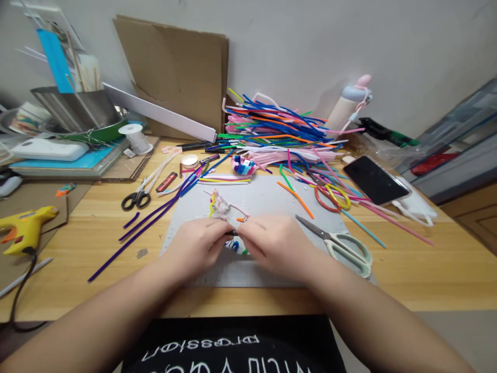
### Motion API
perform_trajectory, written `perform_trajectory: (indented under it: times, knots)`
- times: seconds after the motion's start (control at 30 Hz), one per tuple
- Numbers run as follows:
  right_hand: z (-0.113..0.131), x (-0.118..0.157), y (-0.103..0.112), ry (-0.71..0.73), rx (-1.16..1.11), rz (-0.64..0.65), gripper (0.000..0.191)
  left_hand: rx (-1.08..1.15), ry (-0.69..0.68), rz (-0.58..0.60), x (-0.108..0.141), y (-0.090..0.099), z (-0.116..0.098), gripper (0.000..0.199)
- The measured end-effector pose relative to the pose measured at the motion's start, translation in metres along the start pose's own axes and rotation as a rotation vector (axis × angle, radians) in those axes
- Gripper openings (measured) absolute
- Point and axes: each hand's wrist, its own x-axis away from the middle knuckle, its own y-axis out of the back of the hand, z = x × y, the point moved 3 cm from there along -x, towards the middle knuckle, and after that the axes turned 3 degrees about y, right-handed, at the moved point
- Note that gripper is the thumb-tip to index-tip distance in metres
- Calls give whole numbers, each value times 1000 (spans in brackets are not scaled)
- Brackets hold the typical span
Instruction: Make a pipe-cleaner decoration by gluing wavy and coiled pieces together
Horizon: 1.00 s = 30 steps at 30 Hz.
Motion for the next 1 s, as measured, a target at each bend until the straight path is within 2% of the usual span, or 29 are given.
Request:
perform_trajectory:
  times: [0.1, 0.17, 0.27, 0.37, 0.47, 0.53, 0.63, 0.73, 0.83, 0.93, 1.0]
  knots:
    - [-15, -1, -2, -198, -314, 94, 14, -44, -85, 41, 1, 0, -3, 23]
    - [-23, -1, -5, -333, -552, 161, 11, 15, -112, 52, 2, 1, -4, 23]
    - [-31, -2, -10, -463, -870, 175, 17, 277, -65, 36, 1, 4, -5, 18]
    - [-31, -2, -15, -530, -996, 114, 24, 622, 86, -9, -1, 7, -3, 11]
    - [-27, -2, -18, -535, -863, 27, 17, 901, 260, -51, -4, 6, 2, 9]
    - [-22, -3, -18, -462, -689, -31, 11, 1005, 359, -91, -6, 4, 8, 9]
    - [-13, -3, -18, -310, -428, -65, 15, 1074, 449, -168, -9, 2, 17, 10]
    - [-4, -2, -18, -187, -227, -61, 16, 1068, 483, -213, -10, 0, 22, 10]
    - [5, -1, -16, -64, -44, -71, 16, 879, 456, -233, -8, 0, 22, 9]
    - [11, -1, -11, 24, 83, -100, 19, 490, 322, -231, -4, 3, 16, 12]
    - [11, 0, -7, 35, 113, -114, 17, 235, 226, -179, -2, 3, 12, 17]
